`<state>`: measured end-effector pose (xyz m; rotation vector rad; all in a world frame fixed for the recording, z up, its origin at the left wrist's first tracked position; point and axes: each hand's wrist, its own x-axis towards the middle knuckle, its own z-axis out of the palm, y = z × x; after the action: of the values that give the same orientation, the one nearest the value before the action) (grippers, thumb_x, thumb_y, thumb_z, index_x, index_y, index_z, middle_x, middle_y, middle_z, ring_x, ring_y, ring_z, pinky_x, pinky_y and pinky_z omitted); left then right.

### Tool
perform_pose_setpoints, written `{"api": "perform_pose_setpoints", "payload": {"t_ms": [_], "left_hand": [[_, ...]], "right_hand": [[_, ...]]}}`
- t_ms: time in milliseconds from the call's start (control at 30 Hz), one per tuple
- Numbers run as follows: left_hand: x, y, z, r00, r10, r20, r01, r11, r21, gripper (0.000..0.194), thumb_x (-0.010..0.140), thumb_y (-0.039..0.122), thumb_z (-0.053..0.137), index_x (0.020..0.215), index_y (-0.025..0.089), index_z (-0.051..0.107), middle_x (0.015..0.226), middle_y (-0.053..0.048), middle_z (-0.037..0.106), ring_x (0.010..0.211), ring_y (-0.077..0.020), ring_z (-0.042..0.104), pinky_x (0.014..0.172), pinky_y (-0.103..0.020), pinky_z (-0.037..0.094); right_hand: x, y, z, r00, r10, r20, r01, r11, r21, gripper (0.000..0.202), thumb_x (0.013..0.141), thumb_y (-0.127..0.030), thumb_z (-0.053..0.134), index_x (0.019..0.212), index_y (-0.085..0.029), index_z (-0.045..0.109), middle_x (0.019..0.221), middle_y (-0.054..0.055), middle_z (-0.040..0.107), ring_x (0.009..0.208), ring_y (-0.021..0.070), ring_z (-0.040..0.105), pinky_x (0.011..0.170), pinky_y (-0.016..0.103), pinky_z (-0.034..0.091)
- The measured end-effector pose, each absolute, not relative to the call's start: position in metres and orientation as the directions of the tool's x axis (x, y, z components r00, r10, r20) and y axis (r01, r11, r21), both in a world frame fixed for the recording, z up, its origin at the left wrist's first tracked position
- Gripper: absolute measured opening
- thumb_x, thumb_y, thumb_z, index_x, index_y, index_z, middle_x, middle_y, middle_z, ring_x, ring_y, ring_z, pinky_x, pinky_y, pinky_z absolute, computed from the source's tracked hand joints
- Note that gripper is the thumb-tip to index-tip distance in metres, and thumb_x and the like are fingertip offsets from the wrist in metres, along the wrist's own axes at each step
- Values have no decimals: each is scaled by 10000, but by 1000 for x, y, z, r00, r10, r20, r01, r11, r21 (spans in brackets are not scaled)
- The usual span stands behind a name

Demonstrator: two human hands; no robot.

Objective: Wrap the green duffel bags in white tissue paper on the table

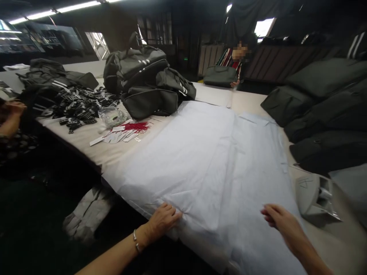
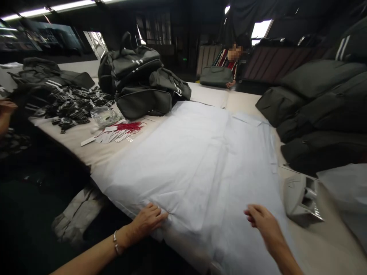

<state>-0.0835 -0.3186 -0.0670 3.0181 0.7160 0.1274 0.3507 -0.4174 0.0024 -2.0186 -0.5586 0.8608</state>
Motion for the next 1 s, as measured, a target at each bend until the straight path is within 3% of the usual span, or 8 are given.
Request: {"api": "perform_pose_setpoints", "payload": {"t_ms": [100, 267, 500, 667, 767, 833, 933, 1000], "left_hand": [[-82, -318, -74, 885, 451, 114, 446, -893, 67, 287, 860, 290, 698, 1088, 225, 535, 805, 16, 595, 714, -184, 537, 678, -326, 349], [-81, -320, -85, 870, 474, 137, 464, -880, 102, 149, 910, 232, 625, 1032, 219, 539, 789, 14, 584, 714, -180, 532, 696, -336, 354], [-81, -322, -91, 861, 472, 188, 453, -881, 136, 134, 918, 232, 621, 1019, 219, 535, 779, 17, 582, 709, -179, 522, 698, -338, 341], [-82, -319, -96, 862, 458, 218, 443, -889, 118, 204, 899, 231, 651, 1061, 223, 528, 765, 27, 570, 694, -178, 516, 695, -337, 340], [-83, -318, -97, 866, 447, 226, 437, -895, 95, 229, 883, 238, 668, 1066, 224, 532, 749, 32, 567, 682, -173, 523, 697, -330, 353], [-84, -319, -97, 867, 431, 252, 424, -902, 83, 276, 863, 229, 679, 1097, 226, 533, 753, 31, 579, 686, -176, 538, 707, -328, 370], [-88, -317, -98, 850, 419, 321, 416, -906, 80, 377, 814, 159, 676, 1155, 241, 538, 771, 29, 612, 686, -183, 564, 719, -328, 397], [-90, -310, -102, 836, 414, 361, 407, -908, 97, 423, 785, 116, 645, 1168, 270, 556, 774, 37, 633, 679, -182, 584, 721, -321, 419]], "right_hand": [[268, -345, 6, 377, 830, -412, 255, -520, -815, 346, 680, -542, 603, 732, -200, 596, 729, 73, 695, 568, 154, 594, 492, 269, 431], [187, -275, -15, 138, 826, -547, 498, -535, -682, 185, 830, -314, 619, 720, -169, 584, 650, 0, 676, 487, 93, 551, 445, 204, 374], [176, -250, -36, 180, 714, -677, 750, -545, -375, 341, 907, -404, 647, 676, -157, 605, 588, -41, 616, 532, 109, 589, 605, 262, 517], [177, -243, -33, 284, 703, -652, 801, -548, -242, 280, 745, -383, 756, 648, -150, 634, 587, 36, 655, 610, 215, 669, 654, 340, 524], [178, -251, -33, 376, 767, -519, 790, -559, -253, 369, 633, -427, 813, 806, -139, 662, 814, 147, 714, 845, 318, 692, 733, 375, 500], [179, -266, -33, 422, 807, -414, 766, -561, -314, 462, 617, -463, 824, 917, -161, 645, 935, 153, 712, 953, 326, 666, 775, 367, 479], [196, -294, -32, 485, 830, -274, 694, -556, -457, 448, 642, -525, 809, 913, -222, 620, 823, 42, 710, 844, 251, 672, 732, 304, 467], [229, -317, -28, 580, 798, -164, 618, -562, -550, 404, 740, -590, 717, 918, -244, 609, 746, -13, 683, 747, 196, 659, 691, 267, 467]]}}
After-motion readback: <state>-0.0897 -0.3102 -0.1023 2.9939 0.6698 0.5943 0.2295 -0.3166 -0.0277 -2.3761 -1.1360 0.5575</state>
